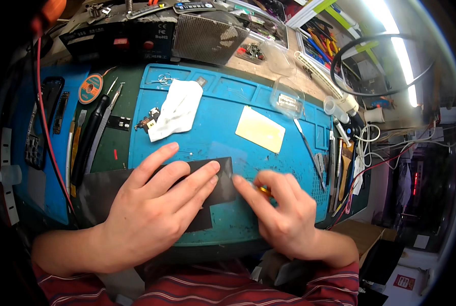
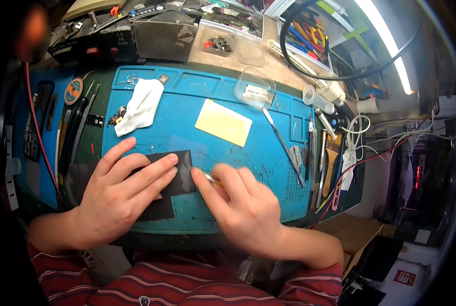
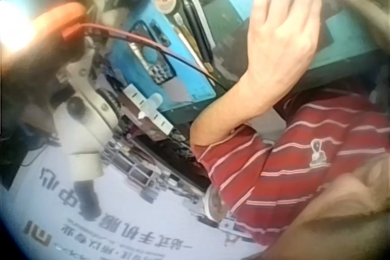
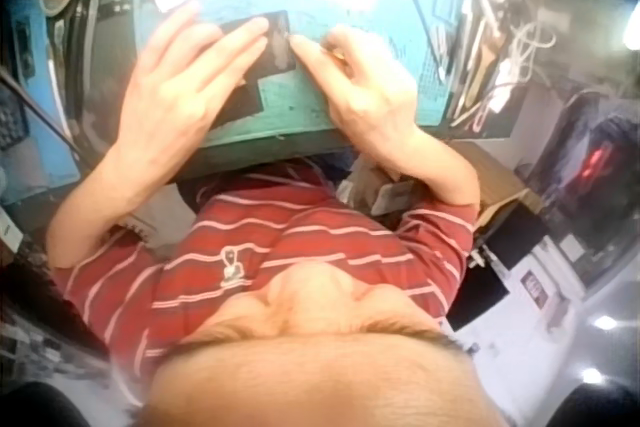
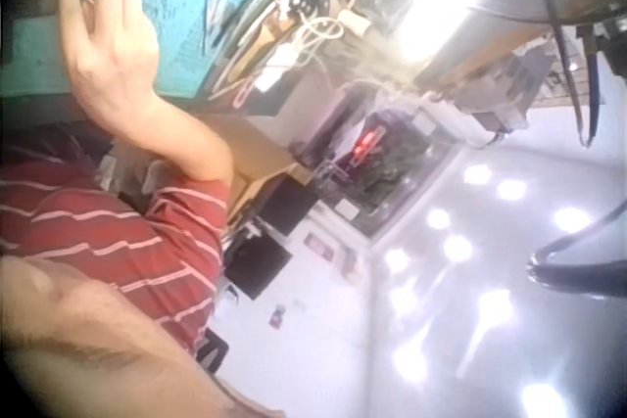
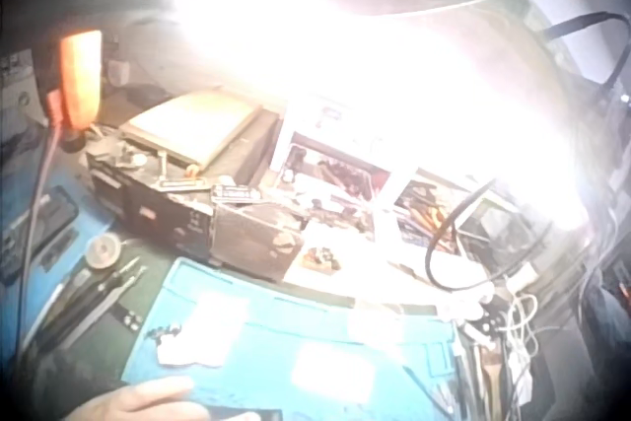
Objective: The person sharpens a small metal tool on a dark rectangular sharpening stone placed on a blue workbench. They repeatedly rub the tool's edge against the stone, occasionally wiping the tool with a white cloth and adjusting its position.
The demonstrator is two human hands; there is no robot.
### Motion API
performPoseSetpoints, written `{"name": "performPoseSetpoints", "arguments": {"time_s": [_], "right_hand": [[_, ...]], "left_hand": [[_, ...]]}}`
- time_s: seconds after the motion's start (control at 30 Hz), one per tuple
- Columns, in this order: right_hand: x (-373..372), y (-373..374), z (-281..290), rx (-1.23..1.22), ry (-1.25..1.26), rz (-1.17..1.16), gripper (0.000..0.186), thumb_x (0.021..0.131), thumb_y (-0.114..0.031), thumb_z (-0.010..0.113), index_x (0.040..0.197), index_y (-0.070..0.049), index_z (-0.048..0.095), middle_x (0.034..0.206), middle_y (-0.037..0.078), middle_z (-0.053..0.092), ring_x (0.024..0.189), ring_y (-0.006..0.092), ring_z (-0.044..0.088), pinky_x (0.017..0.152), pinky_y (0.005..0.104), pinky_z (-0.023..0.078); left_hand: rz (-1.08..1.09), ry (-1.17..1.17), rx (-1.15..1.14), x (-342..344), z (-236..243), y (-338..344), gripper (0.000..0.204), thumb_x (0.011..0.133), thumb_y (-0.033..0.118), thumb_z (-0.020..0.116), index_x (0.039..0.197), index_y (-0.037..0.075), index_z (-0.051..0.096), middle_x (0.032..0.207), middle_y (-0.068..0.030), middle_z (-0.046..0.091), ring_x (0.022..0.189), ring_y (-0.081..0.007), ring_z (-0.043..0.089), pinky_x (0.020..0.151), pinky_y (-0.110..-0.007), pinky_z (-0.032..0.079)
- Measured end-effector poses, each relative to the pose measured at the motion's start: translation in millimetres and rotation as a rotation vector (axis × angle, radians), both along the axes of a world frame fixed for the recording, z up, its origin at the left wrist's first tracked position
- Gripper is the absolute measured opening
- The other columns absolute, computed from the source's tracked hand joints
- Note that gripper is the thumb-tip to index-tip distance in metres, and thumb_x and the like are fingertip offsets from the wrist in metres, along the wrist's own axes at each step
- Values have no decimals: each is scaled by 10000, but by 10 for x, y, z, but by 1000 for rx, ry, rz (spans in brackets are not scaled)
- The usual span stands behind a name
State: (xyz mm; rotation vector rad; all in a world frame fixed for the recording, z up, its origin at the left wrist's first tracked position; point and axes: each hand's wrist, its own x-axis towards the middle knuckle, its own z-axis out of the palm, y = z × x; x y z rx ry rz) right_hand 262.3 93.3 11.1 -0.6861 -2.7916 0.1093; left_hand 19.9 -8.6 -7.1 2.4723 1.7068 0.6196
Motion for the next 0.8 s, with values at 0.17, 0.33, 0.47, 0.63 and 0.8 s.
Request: {"name": "performPoseSetpoints", "arguments": {"time_s": [0.17, 0.33, 0.47, 0.63, 0.8], "right_hand": [[8, 20, -4, 37, 4, 34, 482, 808, -16, 754, 1283, -78, 803, 1024, 30, 634, 790, 168, 618, 606, 298, 521], [-60, 73, 17, -2, -9, 13, 536, 767, 13, 721, 1286, -84, 813, 1033, 59, 645, 795, 208, 632, 629, 320, 539], [-52, 86, 15, 25, -24, 38, 470, 823, -34, 757, 1288, -78, 801, 1047, 33, 650, 809, 167, 631, 596, 292, 514], [-26, 62, 10, 26, -27, 37, 475, 814, -34, 770, 1286, -77, 800, 1063, 41, 660, 820, 170, 643, 592, 288, 518], [-81, 99, 25, 13, -34, 38, 481, 818, -28, 768, 1296, -76, 800, 1068, 40, 661, 820, 170, 643, 594, 287, 524]], "left_hand": [[-1, 2, 1, 1, -7, -5, 518, 817, 144, 805, 1320, 24, 780, 1462, -34, 723, 1138, -189, 658, 1258, -504, 420], [1, -6, 1, -5, -7, 0, 515, 812, 142, 804, 1312, 25, 782, 1464, -32, 722, 1136, -191, 658, 1260, -509, 417], [4, 0, 4, 0, 8, 10, 513, 813, 144, 805, 1311, 26, 781, 1466, -32, 720, 1136, -190, 658, 1265, -510, 411], [1, 2, -5, -18, -11, -1, 517, 813, 146, 807, 1316, 31, 780, 1465, -32, 720, 1142, -190, 655, 1267, -510, 409], [8, 2, -6, -12, -10, -9, 512, 812, 141, 810, 1312, 33, 783, 1462, -32, 723, 1144, -191, 656, 1269, -511, 407]]}}
